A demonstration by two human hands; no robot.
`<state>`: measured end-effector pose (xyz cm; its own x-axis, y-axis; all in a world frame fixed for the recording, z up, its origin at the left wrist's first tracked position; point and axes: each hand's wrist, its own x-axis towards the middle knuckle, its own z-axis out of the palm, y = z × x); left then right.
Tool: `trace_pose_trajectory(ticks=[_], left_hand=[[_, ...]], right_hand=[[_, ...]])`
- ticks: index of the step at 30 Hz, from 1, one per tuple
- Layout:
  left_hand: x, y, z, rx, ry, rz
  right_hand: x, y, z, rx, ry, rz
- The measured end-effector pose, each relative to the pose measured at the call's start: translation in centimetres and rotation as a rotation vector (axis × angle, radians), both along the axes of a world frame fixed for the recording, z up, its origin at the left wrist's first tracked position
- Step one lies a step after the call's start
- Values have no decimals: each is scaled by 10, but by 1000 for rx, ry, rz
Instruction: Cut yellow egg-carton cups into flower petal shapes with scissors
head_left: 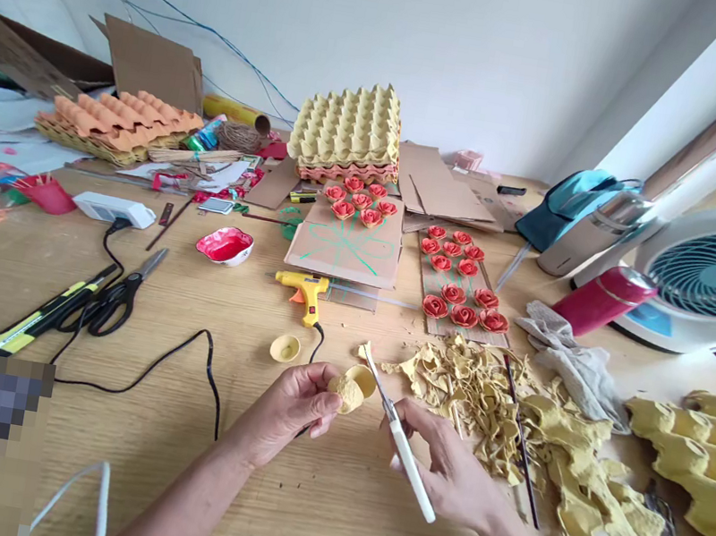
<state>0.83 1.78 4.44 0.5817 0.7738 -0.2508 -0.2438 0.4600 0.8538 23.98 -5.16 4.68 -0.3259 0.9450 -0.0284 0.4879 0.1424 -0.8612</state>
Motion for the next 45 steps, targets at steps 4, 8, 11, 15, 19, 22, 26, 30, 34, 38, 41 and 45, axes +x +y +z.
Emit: trace_pose_trajectory(ticks=[4, 8, 11, 15, 19, 22, 26, 30, 34, 38, 41, 45], left_hand=[[0, -2, 0, 5, 29, -1], [9, -9, 2, -60, 30, -42], [16, -16, 1, -115, 18, -77], [21, -21, -5, -224, -46, -87], [21, -22, -10, -314, -119, -110], [21, -23, -12, -345, -163, -118], [21, -24, -13, -366, -171, -95], [22, -26, -12, -391, -187, -55], [21, -26, -10, -383, -218, -73], [22, -25, -9, -408, -234, -76], [23, -26, -10, -463, -247, -23], [21, -25, -12, -461, -295, -52]], right_hand=[[-10, 0, -1, -5, 123, -130], [-30, 0, -5, -70, 507, -283], [-37, 0, -7, -177, 666, -358], [-40, 0, -9, -247, 725, -413], [-42, 0, -14, -294, 819, -391], [-44, 0, -15, -283, 856, -369], [-42, -1, -15, -185, 865, -431], [-40, -1, -15, -161, 868, -427], [-42, -1, -19, -163, 870, -394], [-43, -2, -20, -148, 856, -410], [-43, -3, -17, -122, 853, -428], [-44, -3, -14, -101, 844, -411]])
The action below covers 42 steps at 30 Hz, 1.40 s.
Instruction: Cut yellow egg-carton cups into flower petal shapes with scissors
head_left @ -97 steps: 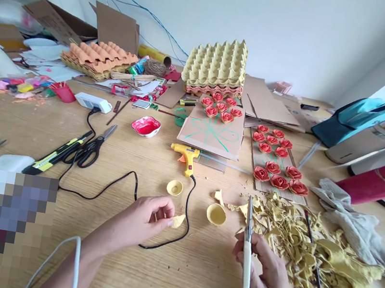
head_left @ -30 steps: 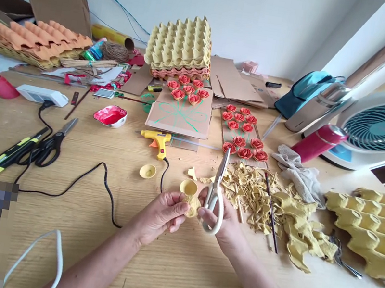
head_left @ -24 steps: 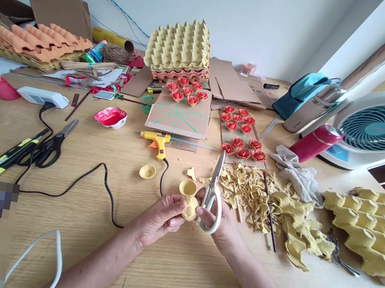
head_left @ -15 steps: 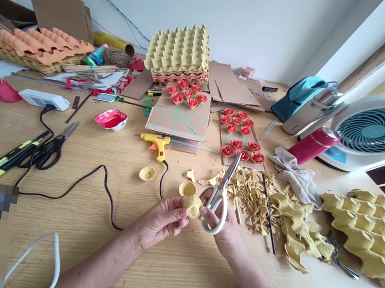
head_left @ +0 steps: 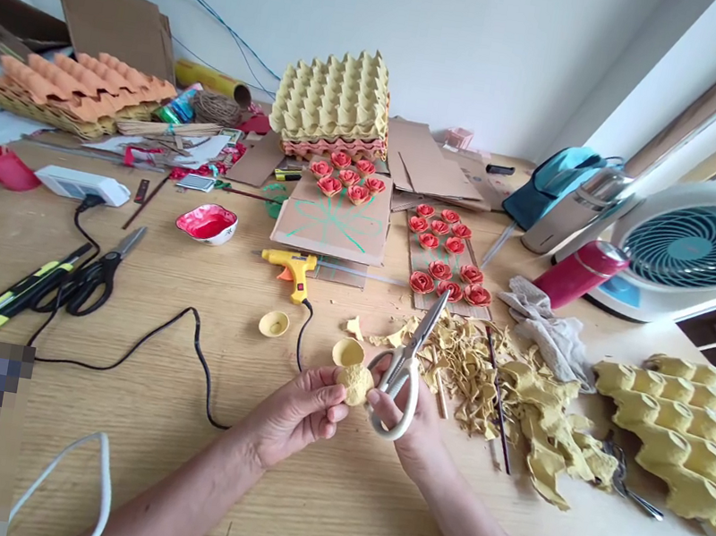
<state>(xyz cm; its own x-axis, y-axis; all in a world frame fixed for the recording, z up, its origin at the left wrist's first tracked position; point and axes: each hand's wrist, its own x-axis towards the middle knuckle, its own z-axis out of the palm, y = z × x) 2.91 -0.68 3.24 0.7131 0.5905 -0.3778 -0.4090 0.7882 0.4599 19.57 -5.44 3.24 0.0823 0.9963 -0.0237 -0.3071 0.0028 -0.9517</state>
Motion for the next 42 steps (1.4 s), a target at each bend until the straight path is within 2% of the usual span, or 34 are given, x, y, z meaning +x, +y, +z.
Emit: trace_pose_trajectory(ticks=[4, 8, 14, 21, 29, 37, 42], left_hand=[[-4, 2, -3, 20, -24, -72], [-4, 4, -5, -21, 3, -25], [-5, 5, -3, 23, -26, -102], [-7, 5, -5, 48, 15, -67], [-6, 5, -5, 70, 107, -10], [-3, 3, -1, 1, 60, -33], [-4, 1, -4, 3, -20, -52]], right_hand=[[-2, -1, 2, -7, -13, 20], [-1, -2, 3, 6, -61, -8], [-1, -4, 5, 37, -50, 24], [-3, -3, 5, 70, -85, 23], [1, -1, -6, -42, -45, -6], [1, -1, -5, -45, -83, -20], [2, -2, -3, -28, -70, 1]])
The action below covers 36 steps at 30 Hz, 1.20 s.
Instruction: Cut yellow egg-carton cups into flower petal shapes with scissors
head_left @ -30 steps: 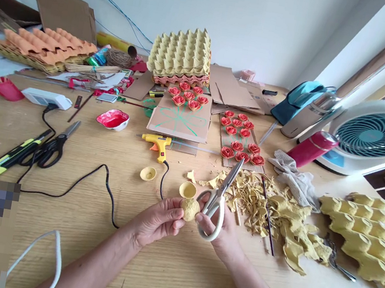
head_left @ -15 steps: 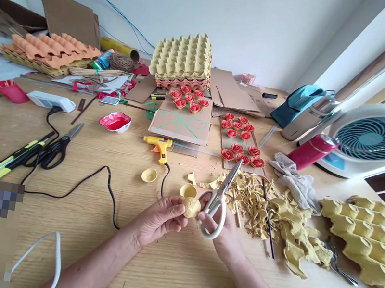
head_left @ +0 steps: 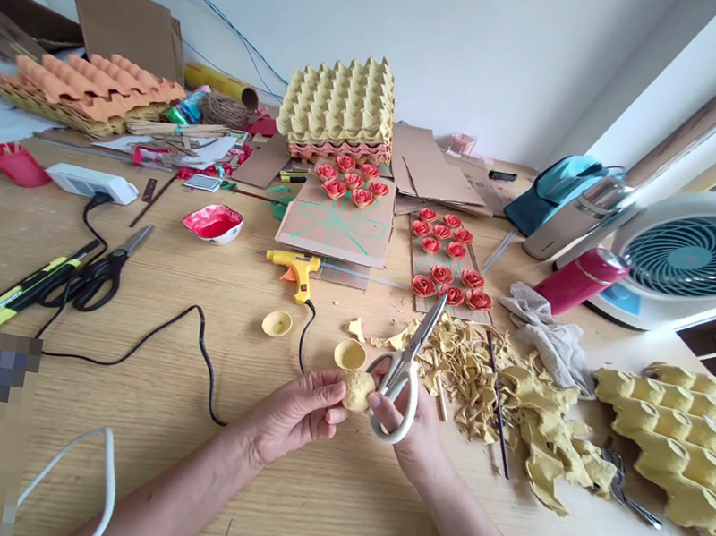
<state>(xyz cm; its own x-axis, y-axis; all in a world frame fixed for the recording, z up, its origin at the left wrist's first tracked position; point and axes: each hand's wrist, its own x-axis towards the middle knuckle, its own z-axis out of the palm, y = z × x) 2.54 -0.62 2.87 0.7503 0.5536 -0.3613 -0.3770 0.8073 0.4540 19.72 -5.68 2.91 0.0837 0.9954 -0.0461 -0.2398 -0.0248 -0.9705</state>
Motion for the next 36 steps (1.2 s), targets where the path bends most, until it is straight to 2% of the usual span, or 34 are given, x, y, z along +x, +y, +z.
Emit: trace_pose_trajectory(ticks=[4, 12, 19, 25, 30, 36], left_hand=[[-1, -1, -2, 5, -22, -34], [0, 1, 0, -43, 10, -15], [1, 0, 1, 29, 59, -3], [-1, 1, -1, 38, 43, -21], [-7, 5, 3, 151, 93, 67], [-14, 12, 11, 188, 88, 282]], right_hand=[[1, -1, 0, 20, -2, 11], [0, -1, 1, 5, -10, -15], [0, 0, 0, 5, -12, -39], [-2, -1, 3, 22, -19, -1], [8, -2, 10, 81, -138, 132], [18, -1, 8, 116, -390, 387]])
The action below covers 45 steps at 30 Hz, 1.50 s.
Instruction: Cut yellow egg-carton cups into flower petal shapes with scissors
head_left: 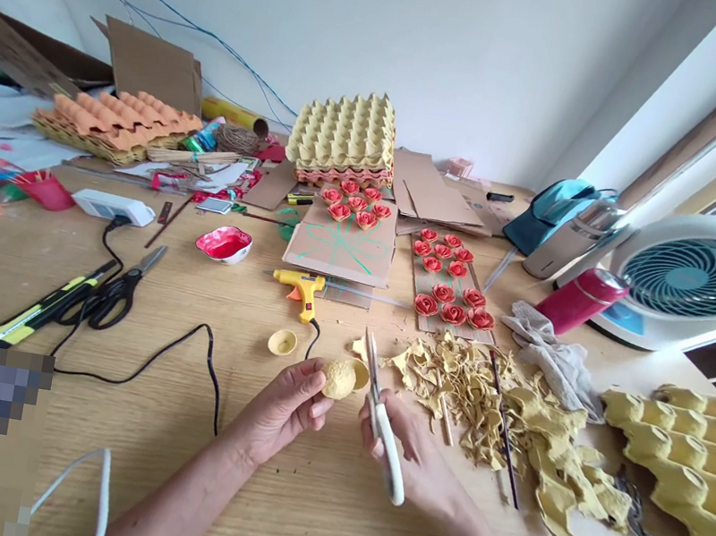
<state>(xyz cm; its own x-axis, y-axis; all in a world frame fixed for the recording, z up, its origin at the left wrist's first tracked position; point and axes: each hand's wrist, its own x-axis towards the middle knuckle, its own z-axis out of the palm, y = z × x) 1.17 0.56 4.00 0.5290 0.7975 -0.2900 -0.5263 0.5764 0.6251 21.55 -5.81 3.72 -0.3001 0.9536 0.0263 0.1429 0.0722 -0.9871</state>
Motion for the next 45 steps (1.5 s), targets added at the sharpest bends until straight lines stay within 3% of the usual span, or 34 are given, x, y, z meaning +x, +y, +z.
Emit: trace_pose_trajectory(ticks=[8, 17, 24, 45], left_hand=[[6, -1, 2, -71, -113, 46], [10, -5, 0, 58, -120, -25], [11, -5, -4, 37, -147, -13], [2, -2, -3, 213, -100, -39]], right_hand=[[-13, -4, -6, -12, 4, 114], [-15, -6, -16, 79, -31, 71], [-13, -5, -19, 147, -137, 38], [-14, -9, -20, 142, -88, -24]])
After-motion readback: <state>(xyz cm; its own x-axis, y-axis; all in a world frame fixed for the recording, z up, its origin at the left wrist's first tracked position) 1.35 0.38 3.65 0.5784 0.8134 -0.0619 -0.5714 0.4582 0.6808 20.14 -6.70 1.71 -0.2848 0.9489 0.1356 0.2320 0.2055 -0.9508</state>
